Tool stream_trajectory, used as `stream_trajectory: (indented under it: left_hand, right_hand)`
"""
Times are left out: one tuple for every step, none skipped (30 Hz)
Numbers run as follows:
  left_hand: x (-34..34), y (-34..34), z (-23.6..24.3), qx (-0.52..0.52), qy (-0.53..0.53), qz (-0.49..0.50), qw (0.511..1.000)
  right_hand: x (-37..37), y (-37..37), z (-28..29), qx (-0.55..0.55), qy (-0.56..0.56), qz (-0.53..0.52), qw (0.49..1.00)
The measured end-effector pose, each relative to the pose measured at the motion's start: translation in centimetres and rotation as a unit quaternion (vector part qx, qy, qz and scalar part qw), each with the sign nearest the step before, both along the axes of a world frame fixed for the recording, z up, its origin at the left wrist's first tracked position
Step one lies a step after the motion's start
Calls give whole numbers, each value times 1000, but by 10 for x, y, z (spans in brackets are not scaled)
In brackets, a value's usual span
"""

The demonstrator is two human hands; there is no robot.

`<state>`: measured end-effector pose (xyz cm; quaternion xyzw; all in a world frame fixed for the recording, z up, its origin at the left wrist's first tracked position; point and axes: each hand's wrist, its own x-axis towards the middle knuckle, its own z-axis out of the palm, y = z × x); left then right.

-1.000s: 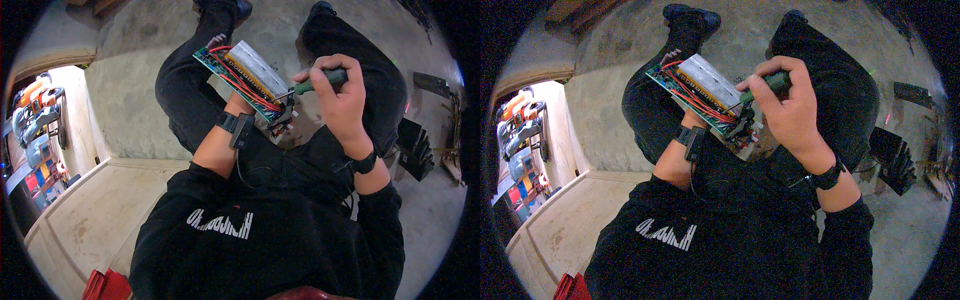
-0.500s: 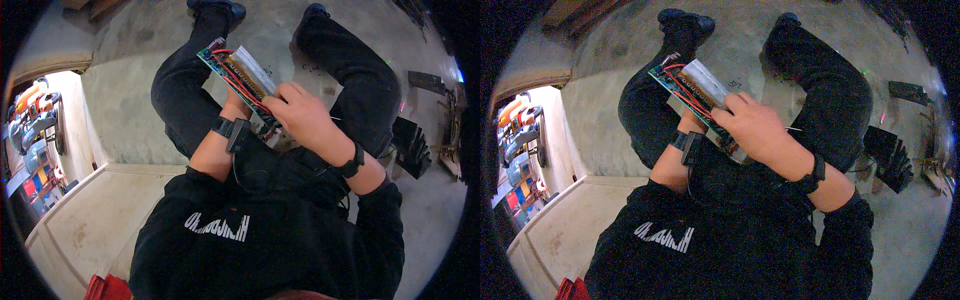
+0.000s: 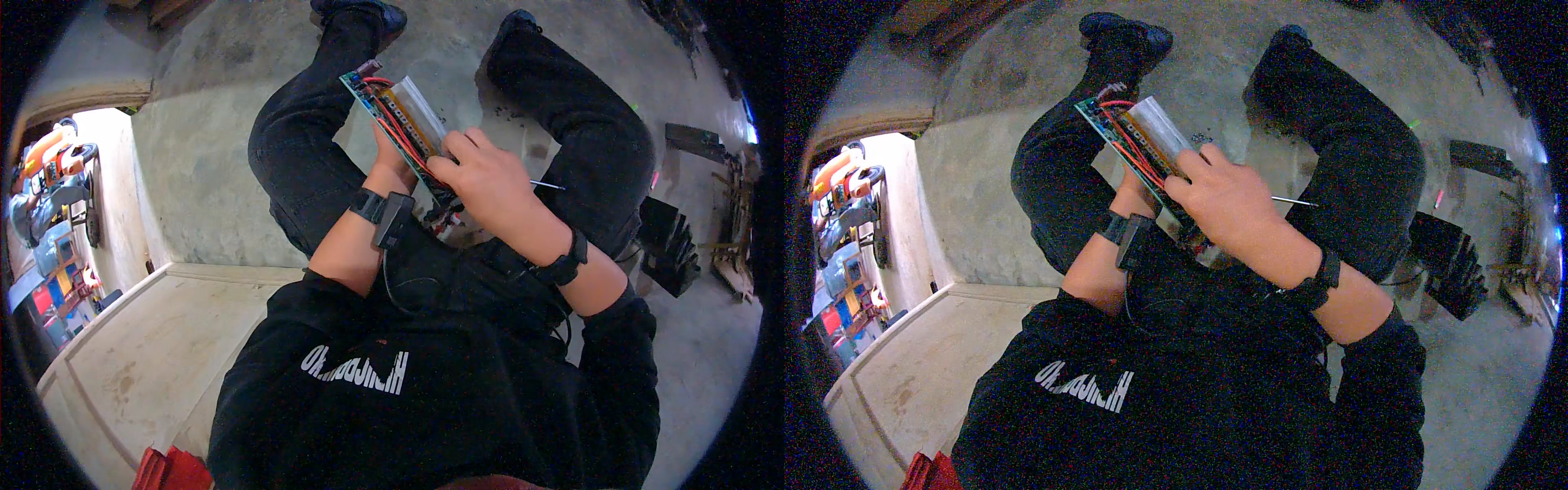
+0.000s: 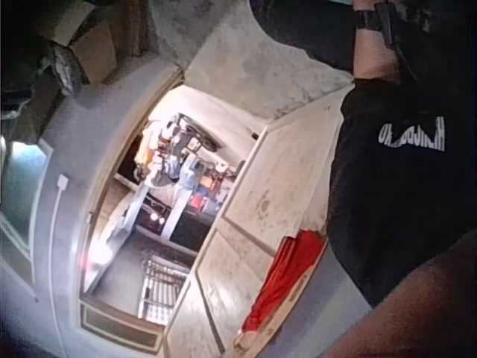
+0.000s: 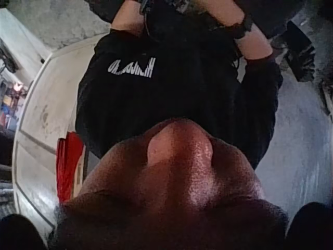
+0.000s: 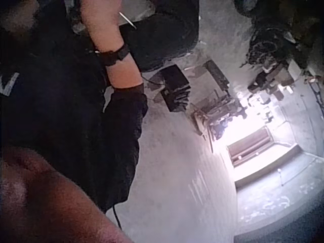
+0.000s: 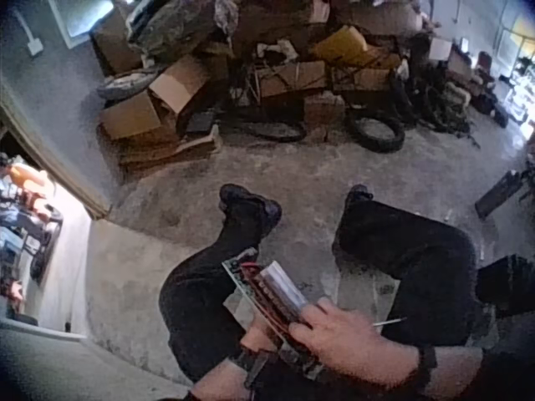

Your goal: Inspecting and repairing an electronic circuit board using a screwdriver.

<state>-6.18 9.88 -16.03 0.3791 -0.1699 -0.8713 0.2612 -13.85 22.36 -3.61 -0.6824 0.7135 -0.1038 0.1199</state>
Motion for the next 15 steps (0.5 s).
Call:
stream_trajectory:
  left_hand:
    - [1,-1,6,-7,-12,3,1000]
    - [0,-1,12,-13,-25,6,1000]
    - [-2,-3,8,-11,-24,6,1000]
    - [-3,-4,6,-9,-24,7,1000]
    - [-2,-5,4,-3,-24,4,1000]
    - [-1,-5,2,4,-23,1,1000]
    - [1,-6,1,10,-23,-3,1000]
    - [1,-7,-2,4,-24,-6,1000]
    - [2,-8,-6,-2,-24,-9,1000]
    - [1,-8,-3,-7,-25,-14,1000]
    - [0,-7,0,4,-20,-9,1000]
    - [-1,-6,2,16,-15,-4,1000]
    - [-2,-6,6,27,-10,2,1000]
    - [-2,-6,6,24,-10,-3,1000]
    - [-2,-7,6,20,-11,-8,1000]
  right_hand:
    - [0,-1,0,-4,4,3,1000]
    - [1,-2,0,-8,7,6,1000]
    - [1,-3,-1,-11,11,8,1000]
    - [2,-4,0,-7,19,11,1000]
    - [4,-5,1,-3,27,14,1000]
    - [6,-6,2,1,35,16,999]
    - [8,-7,1,2,44,20,999]
    - [10,-8,1,2,52,23,998]
    - [11,-9,0,2,61,26,998]
    - [11,-9,-2,-3,71,30,997]
    - [12,-8,-3,-8,81,35,996]
    - [12,-8,-4,-14,92,39,995]
    - [12,-9,-5,-17,93,42,995]
    - [13,-9,-5,-21,94,45,994]
    - [13,-10,-5,-25,95,48,994]
